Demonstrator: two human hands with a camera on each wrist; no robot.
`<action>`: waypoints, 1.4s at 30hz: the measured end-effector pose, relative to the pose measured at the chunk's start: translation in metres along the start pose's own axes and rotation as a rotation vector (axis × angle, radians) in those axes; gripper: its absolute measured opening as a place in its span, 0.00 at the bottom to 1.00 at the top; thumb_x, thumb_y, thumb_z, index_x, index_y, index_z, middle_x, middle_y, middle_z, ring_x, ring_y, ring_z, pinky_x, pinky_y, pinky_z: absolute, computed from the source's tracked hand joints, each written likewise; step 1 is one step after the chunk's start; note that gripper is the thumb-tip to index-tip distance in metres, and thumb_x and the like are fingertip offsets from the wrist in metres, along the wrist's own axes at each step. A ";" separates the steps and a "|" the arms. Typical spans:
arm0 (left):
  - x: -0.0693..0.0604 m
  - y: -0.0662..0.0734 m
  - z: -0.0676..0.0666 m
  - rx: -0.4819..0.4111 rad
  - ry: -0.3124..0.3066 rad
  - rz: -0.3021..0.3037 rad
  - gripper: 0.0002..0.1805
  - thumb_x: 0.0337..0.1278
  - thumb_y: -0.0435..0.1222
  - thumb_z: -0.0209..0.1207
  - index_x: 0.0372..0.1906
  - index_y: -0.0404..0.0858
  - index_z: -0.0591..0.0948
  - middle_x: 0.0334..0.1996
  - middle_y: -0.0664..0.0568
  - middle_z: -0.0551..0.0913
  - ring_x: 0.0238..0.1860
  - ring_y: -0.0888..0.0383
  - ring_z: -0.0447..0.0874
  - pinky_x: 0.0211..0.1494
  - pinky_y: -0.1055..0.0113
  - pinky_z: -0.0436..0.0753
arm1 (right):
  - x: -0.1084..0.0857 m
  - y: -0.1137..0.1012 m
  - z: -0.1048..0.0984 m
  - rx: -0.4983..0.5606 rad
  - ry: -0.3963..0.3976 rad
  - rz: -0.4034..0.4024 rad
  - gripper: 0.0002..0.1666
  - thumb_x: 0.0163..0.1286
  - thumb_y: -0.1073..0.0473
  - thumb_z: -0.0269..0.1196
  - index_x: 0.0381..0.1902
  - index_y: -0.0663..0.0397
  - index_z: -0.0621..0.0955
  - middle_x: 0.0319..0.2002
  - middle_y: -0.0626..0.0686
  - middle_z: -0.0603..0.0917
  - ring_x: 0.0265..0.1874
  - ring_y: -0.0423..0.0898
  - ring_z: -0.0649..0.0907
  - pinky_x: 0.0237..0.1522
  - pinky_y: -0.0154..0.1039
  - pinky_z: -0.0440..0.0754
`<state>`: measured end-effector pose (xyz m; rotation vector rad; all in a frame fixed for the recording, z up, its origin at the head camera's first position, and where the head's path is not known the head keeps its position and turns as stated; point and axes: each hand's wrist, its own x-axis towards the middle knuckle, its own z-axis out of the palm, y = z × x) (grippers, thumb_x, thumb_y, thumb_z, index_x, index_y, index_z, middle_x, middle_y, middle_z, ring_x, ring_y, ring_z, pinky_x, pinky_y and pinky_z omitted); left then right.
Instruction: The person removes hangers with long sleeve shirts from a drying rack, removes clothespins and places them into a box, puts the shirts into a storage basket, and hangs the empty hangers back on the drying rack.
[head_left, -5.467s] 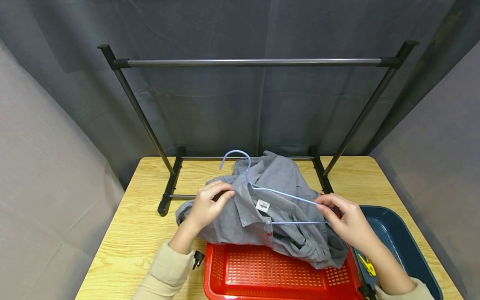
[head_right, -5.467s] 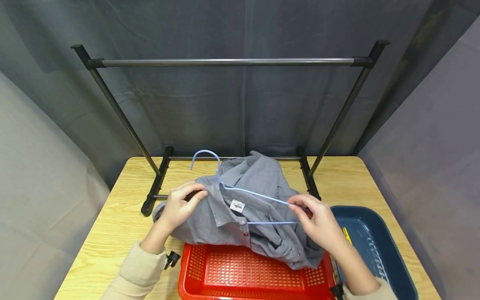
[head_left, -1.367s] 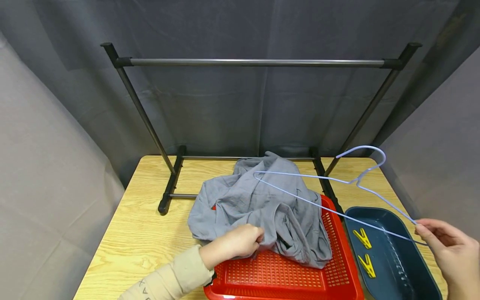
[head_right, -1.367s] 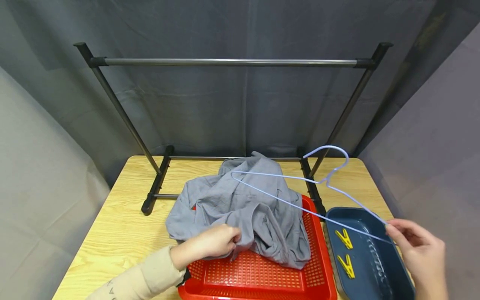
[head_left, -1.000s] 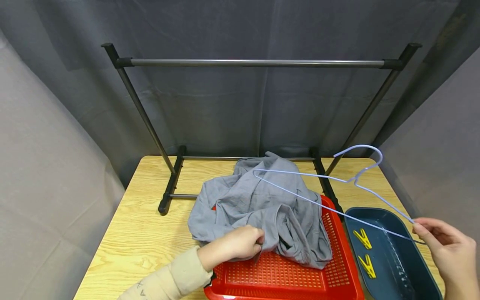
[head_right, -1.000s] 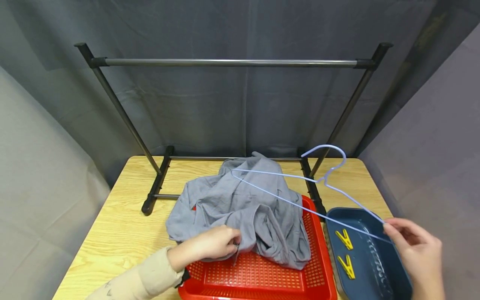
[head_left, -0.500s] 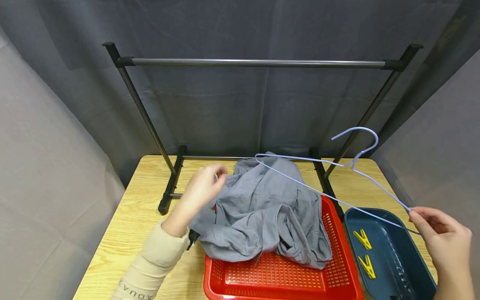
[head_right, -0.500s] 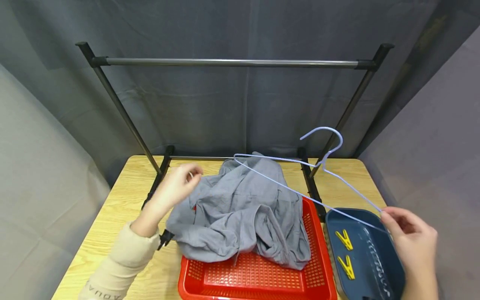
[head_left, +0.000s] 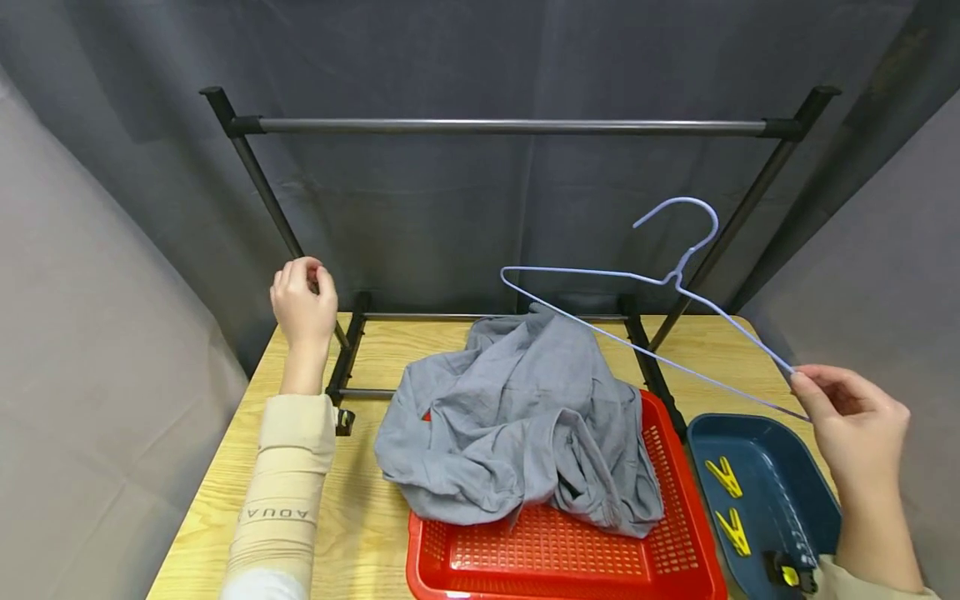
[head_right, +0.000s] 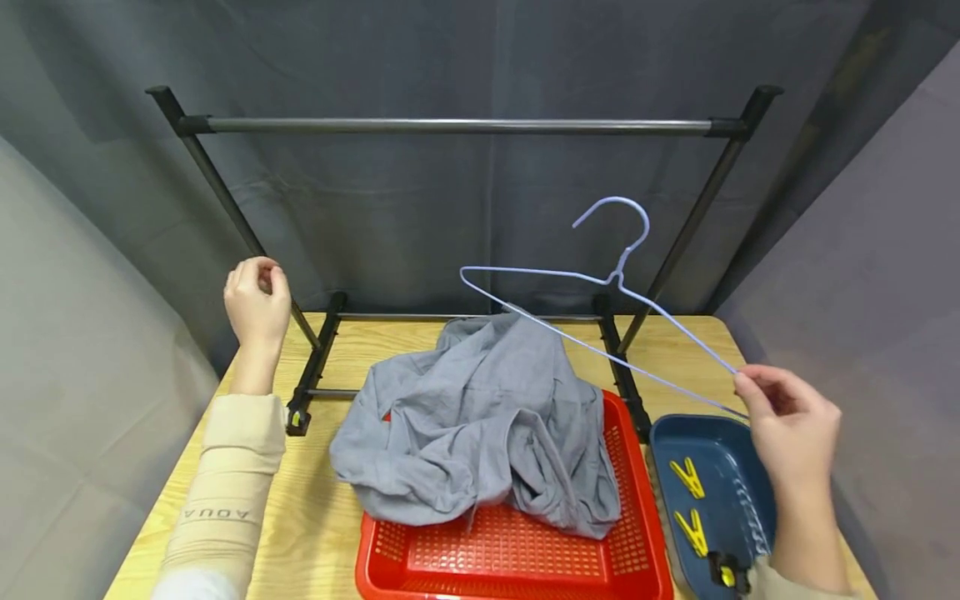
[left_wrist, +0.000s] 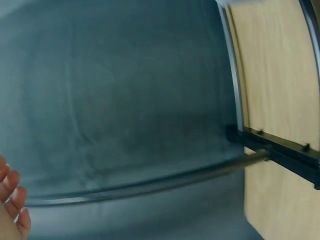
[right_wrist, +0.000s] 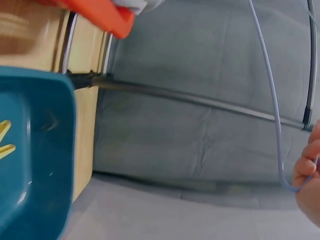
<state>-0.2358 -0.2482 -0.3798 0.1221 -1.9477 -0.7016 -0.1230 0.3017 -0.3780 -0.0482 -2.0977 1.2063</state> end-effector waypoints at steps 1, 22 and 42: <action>0.002 -0.006 0.001 0.023 0.004 -0.023 0.08 0.55 0.30 0.51 0.30 0.29 0.78 0.26 0.39 0.77 0.31 0.41 0.71 0.40 0.50 0.68 | 0.002 -0.003 0.002 0.007 0.002 -0.004 0.04 0.57 0.73 0.62 0.31 0.65 0.81 0.22 0.33 0.77 0.19 0.33 0.71 0.22 0.20 0.67; 0.030 -0.065 0.015 0.277 -0.316 -0.376 0.25 0.63 0.47 0.48 0.56 0.32 0.66 0.53 0.39 0.69 0.56 0.42 0.63 0.55 0.49 0.62 | 0.051 -0.042 0.052 -0.006 0.027 -0.027 0.12 0.60 0.62 0.62 0.36 0.69 0.82 0.22 0.32 0.75 0.21 0.34 0.71 0.25 0.24 0.68; 0.028 -0.069 0.020 0.303 -0.472 -0.387 0.23 0.68 0.45 0.42 0.59 0.34 0.66 0.57 0.37 0.69 0.57 0.39 0.64 0.55 0.43 0.64 | 0.079 -0.064 0.094 0.027 -0.026 -0.063 0.12 0.60 0.61 0.62 0.37 0.66 0.83 0.21 0.30 0.75 0.21 0.33 0.72 0.26 0.25 0.69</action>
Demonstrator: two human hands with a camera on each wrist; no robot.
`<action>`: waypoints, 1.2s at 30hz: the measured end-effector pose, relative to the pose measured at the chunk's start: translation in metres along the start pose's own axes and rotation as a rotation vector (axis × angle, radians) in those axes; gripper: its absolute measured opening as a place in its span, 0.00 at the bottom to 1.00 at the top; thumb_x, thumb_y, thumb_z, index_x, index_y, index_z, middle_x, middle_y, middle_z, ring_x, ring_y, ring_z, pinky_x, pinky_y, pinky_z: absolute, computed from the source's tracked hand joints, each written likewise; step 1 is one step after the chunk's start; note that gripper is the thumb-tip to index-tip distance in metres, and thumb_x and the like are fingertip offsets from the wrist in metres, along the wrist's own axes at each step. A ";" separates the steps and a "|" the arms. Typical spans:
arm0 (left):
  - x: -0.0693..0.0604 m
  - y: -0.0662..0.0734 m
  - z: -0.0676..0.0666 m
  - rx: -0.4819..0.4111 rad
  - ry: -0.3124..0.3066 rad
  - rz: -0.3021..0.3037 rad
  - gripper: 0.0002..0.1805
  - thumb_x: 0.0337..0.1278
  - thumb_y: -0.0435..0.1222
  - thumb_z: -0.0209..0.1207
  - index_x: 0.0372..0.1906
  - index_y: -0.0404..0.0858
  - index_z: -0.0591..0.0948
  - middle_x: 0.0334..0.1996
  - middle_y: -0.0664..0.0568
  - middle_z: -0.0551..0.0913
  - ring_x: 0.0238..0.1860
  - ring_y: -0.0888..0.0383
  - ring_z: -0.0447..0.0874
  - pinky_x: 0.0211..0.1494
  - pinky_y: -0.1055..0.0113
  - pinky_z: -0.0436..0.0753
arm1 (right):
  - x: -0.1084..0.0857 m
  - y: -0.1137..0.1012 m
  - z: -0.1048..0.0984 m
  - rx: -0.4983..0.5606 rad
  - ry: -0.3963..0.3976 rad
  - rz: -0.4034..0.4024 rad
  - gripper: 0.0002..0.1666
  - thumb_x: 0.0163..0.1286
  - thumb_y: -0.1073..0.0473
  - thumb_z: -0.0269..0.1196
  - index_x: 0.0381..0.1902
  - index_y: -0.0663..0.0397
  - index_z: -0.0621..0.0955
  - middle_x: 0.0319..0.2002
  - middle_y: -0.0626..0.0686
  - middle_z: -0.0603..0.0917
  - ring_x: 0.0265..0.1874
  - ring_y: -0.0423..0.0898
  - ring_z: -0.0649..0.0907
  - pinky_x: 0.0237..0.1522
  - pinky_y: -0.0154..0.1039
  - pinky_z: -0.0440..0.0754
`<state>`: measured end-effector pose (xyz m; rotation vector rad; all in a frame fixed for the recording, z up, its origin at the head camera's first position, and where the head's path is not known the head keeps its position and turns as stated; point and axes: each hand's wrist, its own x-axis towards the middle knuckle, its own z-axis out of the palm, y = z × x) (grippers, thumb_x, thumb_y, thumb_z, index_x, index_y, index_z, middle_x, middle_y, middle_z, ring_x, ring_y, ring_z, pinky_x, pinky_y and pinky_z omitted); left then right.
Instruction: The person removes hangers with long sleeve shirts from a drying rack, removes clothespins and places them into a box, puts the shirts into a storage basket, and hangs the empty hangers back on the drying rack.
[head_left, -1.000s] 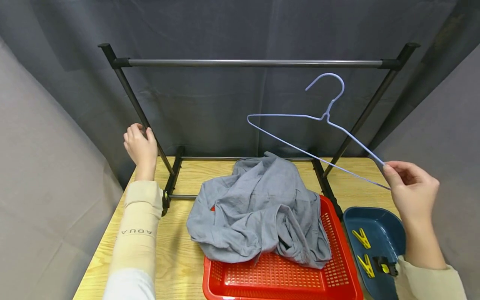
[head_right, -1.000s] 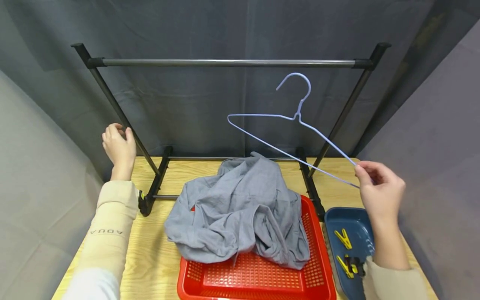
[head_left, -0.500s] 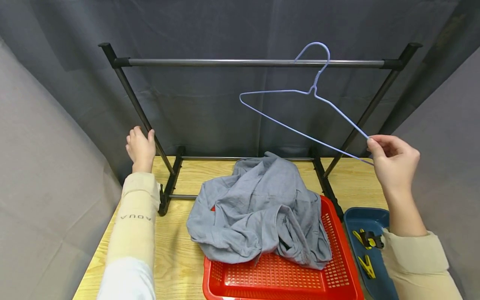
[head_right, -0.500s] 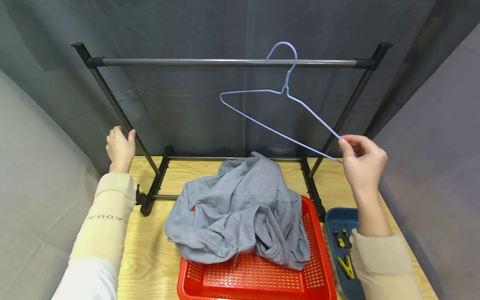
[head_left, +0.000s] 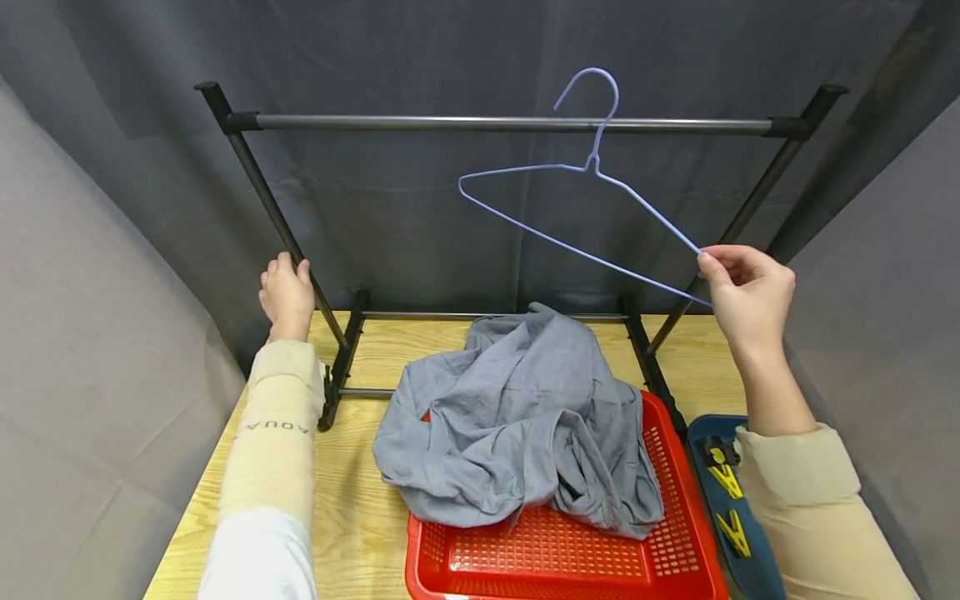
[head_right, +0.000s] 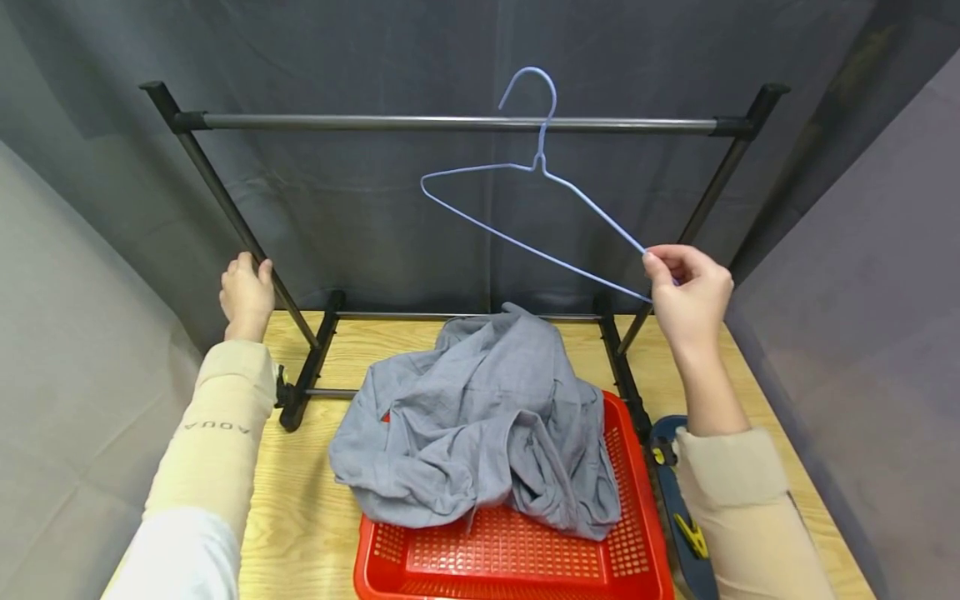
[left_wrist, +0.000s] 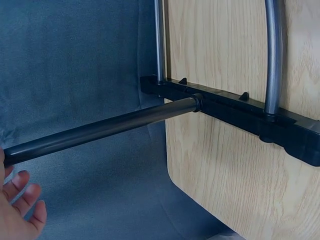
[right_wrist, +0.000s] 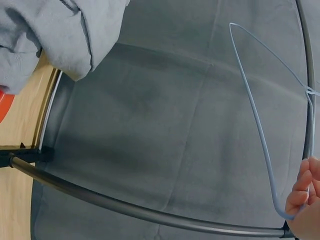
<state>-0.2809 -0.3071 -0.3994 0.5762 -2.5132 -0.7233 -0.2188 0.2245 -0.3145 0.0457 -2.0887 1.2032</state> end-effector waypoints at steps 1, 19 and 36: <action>0.000 0.000 0.000 0.002 -0.001 -0.002 0.23 0.68 0.45 0.42 0.59 0.34 0.66 0.57 0.37 0.69 0.57 0.39 0.64 0.55 0.43 0.63 | 0.000 0.000 0.001 0.000 -0.004 0.001 0.12 0.60 0.60 0.62 0.37 0.66 0.83 0.21 0.30 0.75 0.21 0.33 0.72 0.26 0.25 0.69; -0.001 -0.001 0.004 0.005 0.005 -0.032 0.22 0.68 0.45 0.42 0.59 0.36 0.67 0.56 0.38 0.70 0.57 0.40 0.66 0.54 0.44 0.64 | -0.002 0.005 0.021 -0.015 -0.091 0.020 0.13 0.61 0.58 0.62 0.35 0.65 0.83 0.20 0.31 0.74 0.21 0.35 0.73 0.24 0.26 0.69; -0.002 -0.001 0.006 0.000 -0.004 -0.056 0.23 0.68 0.45 0.41 0.60 0.37 0.65 0.57 0.37 0.71 0.57 0.38 0.66 0.54 0.43 0.65 | -0.010 0.017 0.032 0.010 -0.203 0.021 0.12 0.62 0.58 0.62 0.36 0.63 0.82 0.22 0.34 0.76 0.23 0.35 0.74 0.24 0.26 0.69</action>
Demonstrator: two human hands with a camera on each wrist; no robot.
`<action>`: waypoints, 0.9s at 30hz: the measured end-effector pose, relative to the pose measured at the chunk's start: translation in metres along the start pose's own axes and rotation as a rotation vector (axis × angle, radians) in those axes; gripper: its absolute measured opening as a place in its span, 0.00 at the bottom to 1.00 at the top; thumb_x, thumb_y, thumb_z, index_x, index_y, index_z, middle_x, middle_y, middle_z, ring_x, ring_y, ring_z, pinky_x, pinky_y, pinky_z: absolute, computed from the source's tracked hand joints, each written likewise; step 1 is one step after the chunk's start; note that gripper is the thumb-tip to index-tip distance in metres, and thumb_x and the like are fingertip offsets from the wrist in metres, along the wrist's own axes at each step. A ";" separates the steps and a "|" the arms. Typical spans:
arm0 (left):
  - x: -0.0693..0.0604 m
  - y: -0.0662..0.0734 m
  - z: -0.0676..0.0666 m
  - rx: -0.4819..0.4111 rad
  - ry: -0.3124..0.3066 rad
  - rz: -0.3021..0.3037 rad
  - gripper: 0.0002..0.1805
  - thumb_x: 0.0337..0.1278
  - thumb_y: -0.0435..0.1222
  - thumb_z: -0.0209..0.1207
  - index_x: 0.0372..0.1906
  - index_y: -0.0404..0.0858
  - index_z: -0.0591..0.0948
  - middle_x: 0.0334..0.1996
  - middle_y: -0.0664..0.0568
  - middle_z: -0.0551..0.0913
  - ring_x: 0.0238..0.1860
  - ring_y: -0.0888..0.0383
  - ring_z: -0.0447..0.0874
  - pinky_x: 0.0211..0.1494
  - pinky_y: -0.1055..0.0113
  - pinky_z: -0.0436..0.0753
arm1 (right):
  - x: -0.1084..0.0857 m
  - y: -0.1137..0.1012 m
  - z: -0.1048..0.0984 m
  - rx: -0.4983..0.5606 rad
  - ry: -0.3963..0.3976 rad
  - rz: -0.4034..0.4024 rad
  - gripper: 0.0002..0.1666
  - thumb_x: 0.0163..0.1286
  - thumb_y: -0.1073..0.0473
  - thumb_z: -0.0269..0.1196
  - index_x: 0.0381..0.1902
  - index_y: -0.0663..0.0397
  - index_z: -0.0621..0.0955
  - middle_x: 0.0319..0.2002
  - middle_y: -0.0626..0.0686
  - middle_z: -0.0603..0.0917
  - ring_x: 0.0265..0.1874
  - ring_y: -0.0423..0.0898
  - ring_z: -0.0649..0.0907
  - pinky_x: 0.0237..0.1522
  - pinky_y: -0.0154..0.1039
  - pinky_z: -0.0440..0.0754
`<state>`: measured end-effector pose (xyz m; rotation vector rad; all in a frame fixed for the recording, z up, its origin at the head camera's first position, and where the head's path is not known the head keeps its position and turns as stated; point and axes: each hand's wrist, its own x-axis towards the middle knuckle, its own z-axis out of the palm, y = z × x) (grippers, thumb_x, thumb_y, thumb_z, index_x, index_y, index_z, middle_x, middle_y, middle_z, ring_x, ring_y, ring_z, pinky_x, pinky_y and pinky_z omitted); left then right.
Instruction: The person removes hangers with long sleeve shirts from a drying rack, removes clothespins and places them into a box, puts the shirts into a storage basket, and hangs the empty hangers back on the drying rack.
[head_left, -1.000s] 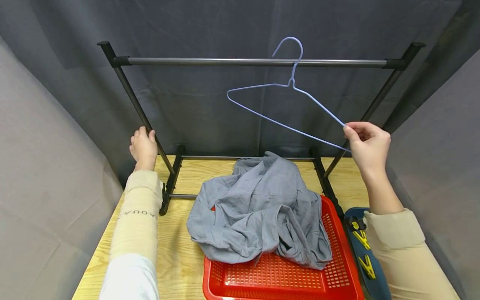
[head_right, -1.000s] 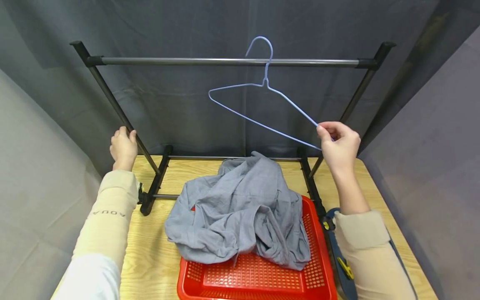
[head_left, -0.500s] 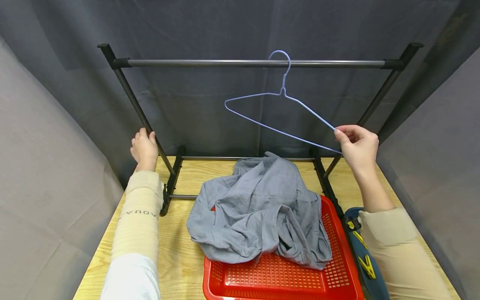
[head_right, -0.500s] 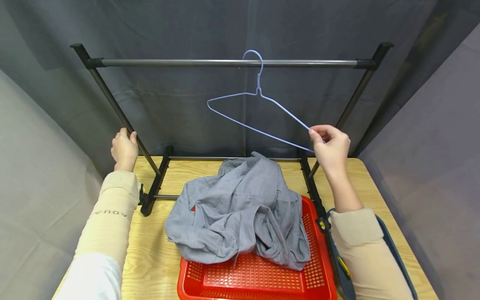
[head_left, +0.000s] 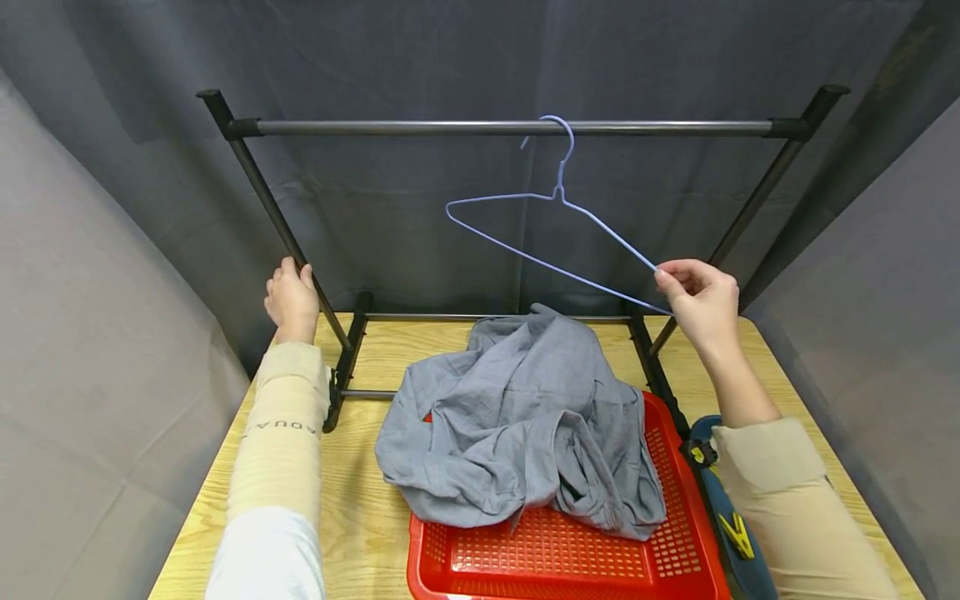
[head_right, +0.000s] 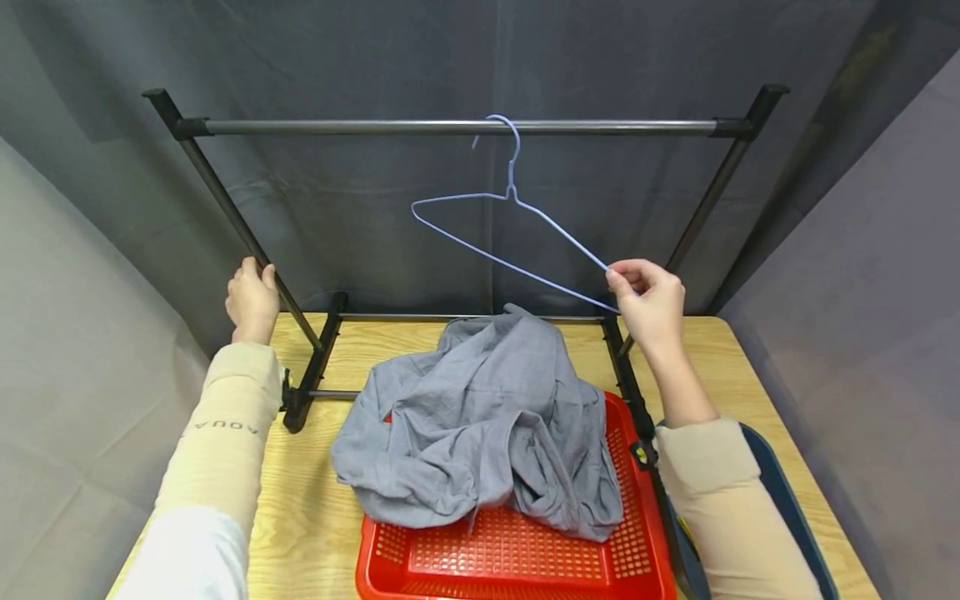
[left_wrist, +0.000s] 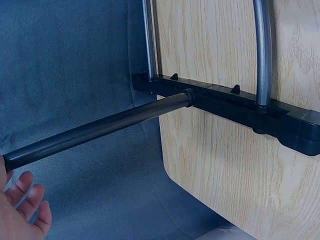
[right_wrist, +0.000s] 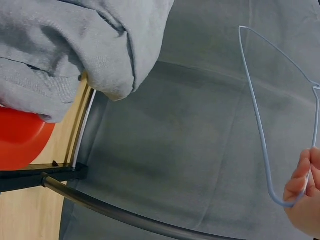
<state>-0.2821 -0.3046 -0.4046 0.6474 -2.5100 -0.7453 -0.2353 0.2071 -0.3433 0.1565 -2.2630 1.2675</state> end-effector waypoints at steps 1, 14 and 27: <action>0.000 0.000 0.000 -0.001 0.002 0.001 0.23 0.68 0.45 0.41 0.60 0.37 0.65 0.57 0.37 0.71 0.57 0.38 0.66 0.54 0.43 0.65 | 0.000 0.001 0.000 0.003 -0.015 0.000 0.12 0.62 0.58 0.62 0.36 0.63 0.82 0.22 0.35 0.77 0.23 0.34 0.75 0.24 0.26 0.69; 0.000 -0.003 0.000 -0.011 0.001 -0.014 0.23 0.69 0.46 0.40 0.61 0.38 0.65 0.57 0.38 0.71 0.57 0.39 0.66 0.55 0.43 0.65 | -0.004 0.009 0.004 0.060 -0.109 -0.070 0.11 0.61 0.63 0.61 0.39 0.66 0.80 0.23 0.34 0.77 0.21 0.30 0.77 0.26 0.23 0.72; -0.001 -0.003 0.002 -0.015 0.011 -0.007 0.23 0.68 0.47 0.41 0.61 0.38 0.65 0.55 0.37 0.72 0.56 0.38 0.67 0.54 0.42 0.66 | -0.006 0.009 0.003 0.057 -0.162 -0.070 0.12 0.60 0.64 0.62 0.42 0.64 0.80 0.26 0.38 0.78 0.24 0.33 0.76 0.27 0.23 0.72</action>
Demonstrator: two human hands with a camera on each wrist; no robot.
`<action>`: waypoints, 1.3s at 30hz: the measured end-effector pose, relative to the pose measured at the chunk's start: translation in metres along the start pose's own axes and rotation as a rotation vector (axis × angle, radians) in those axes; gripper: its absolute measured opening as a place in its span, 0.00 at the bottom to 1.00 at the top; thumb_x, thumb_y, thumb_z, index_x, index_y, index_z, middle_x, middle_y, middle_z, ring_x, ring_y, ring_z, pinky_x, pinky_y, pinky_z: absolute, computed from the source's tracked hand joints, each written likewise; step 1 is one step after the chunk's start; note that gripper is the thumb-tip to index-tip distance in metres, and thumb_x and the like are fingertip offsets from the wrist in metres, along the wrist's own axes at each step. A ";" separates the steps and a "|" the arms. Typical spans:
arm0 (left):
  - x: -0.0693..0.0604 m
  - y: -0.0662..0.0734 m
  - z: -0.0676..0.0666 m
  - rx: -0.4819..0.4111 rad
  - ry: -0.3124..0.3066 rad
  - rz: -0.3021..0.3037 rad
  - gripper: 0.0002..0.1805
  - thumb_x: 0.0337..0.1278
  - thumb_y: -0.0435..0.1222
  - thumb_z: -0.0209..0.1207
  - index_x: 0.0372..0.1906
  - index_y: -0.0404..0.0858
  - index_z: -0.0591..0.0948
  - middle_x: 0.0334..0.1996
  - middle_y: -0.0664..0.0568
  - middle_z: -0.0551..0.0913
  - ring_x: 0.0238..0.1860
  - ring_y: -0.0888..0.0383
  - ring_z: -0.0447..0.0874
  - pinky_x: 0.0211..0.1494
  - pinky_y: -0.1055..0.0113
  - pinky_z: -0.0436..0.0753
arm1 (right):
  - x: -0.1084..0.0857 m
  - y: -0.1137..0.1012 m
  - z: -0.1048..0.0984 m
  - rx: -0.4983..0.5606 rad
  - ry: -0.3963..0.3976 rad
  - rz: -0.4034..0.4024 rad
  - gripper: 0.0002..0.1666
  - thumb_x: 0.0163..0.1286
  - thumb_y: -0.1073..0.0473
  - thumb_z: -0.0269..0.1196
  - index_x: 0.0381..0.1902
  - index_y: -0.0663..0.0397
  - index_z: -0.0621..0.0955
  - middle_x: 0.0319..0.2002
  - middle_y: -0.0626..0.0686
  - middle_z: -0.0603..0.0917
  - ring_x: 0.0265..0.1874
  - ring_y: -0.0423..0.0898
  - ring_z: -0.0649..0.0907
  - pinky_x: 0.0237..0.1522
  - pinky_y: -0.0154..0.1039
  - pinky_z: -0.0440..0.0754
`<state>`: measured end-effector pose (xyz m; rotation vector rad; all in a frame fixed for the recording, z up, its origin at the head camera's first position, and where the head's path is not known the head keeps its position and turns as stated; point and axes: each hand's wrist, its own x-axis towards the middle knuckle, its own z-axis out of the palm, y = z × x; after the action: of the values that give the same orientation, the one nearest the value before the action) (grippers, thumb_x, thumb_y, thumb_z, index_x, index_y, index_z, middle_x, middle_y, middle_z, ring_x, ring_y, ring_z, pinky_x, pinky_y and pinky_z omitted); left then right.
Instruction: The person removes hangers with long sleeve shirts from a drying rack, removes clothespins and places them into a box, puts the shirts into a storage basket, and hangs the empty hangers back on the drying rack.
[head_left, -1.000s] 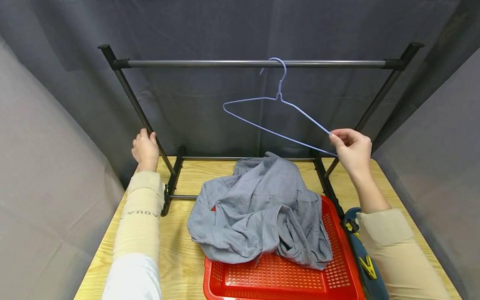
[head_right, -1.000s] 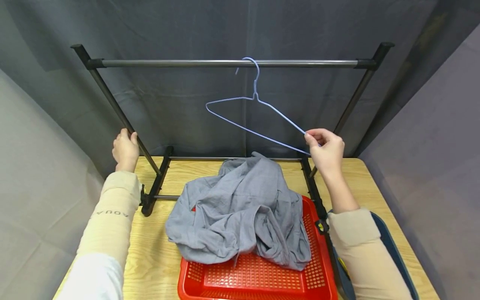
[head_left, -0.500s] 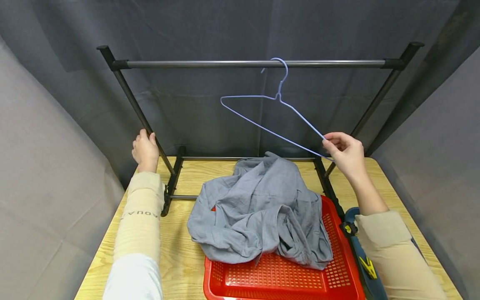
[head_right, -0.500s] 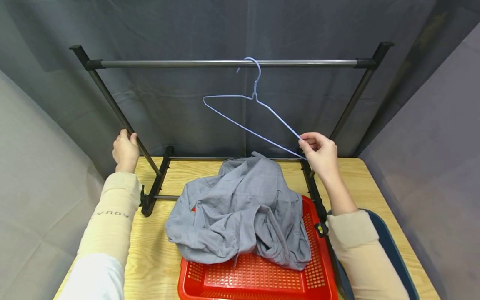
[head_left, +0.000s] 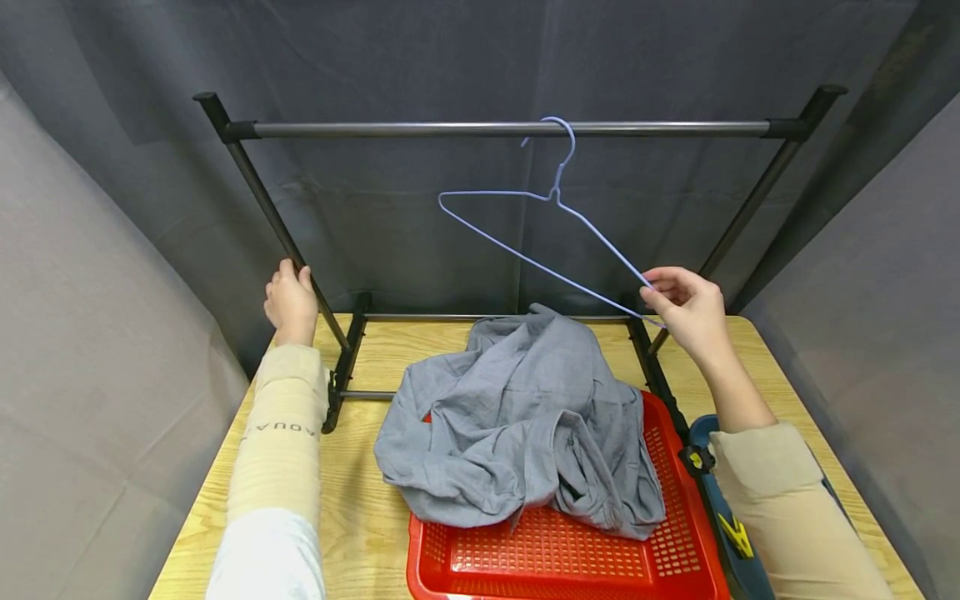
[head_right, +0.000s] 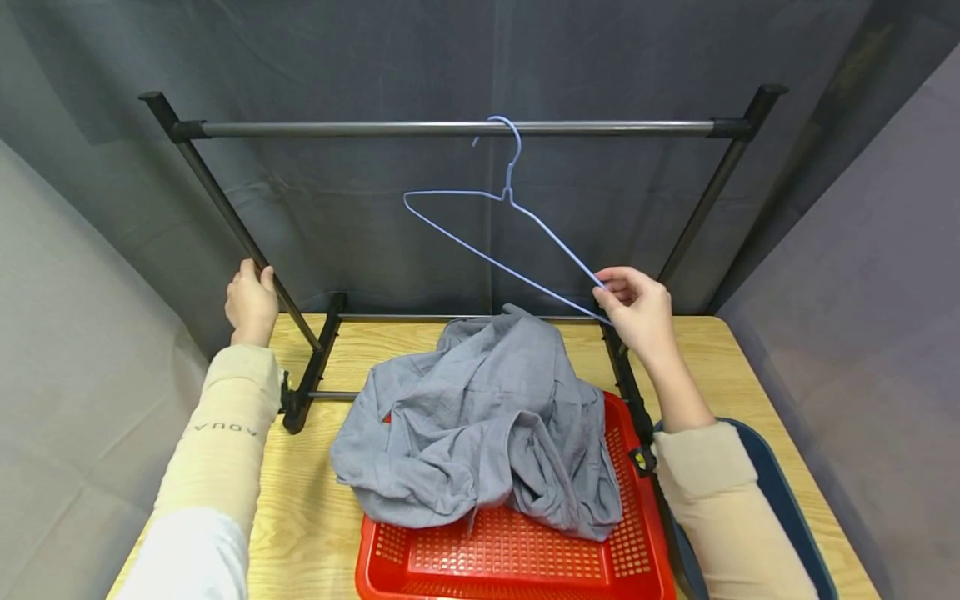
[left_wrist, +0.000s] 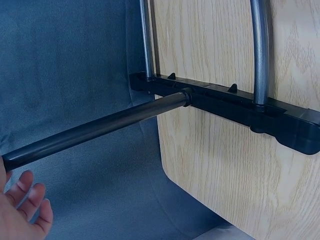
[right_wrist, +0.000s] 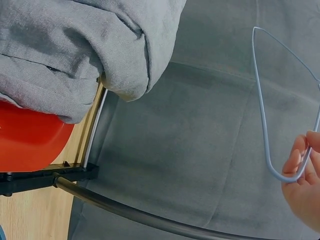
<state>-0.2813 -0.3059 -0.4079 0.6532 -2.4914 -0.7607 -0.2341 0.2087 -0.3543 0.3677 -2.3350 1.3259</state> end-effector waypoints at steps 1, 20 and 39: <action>0.000 0.000 0.000 -0.001 0.002 0.001 0.23 0.68 0.47 0.41 0.61 0.38 0.65 0.55 0.37 0.72 0.56 0.38 0.67 0.54 0.42 0.66 | 0.000 0.000 0.000 0.002 -0.005 -0.002 0.12 0.60 0.64 0.62 0.42 0.64 0.80 0.26 0.38 0.78 0.24 0.33 0.76 0.27 0.23 0.72; 0.000 0.001 0.001 0.005 -0.015 -0.011 0.24 0.69 0.46 0.41 0.63 0.39 0.63 0.56 0.37 0.71 0.56 0.38 0.67 0.55 0.42 0.65 | -0.003 0.003 0.005 -0.015 -0.081 -0.009 0.13 0.60 0.64 0.62 0.43 0.62 0.80 0.27 0.43 0.78 0.24 0.34 0.76 0.27 0.25 0.71; 0.002 -0.001 -0.003 -0.002 -0.026 -0.021 0.26 0.68 0.48 0.40 0.64 0.39 0.63 0.57 0.36 0.70 0.57 0.38 0.67 0.55 0.43 0.66 | -0.011 -0.022 -0.014 0.029 -0.077 -0.030 0.14 0.67 0.64 0.54 0.46 0.69 0.75 0.30 0.48 0.79 0.26 0.34 0.80 0.31 0.23 0.74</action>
<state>-0.2811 -0.3086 -0.4059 0.6742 -2.5105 -0.7838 -0.2124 0.2100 -0.3370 0.4685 -2.3655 1.3549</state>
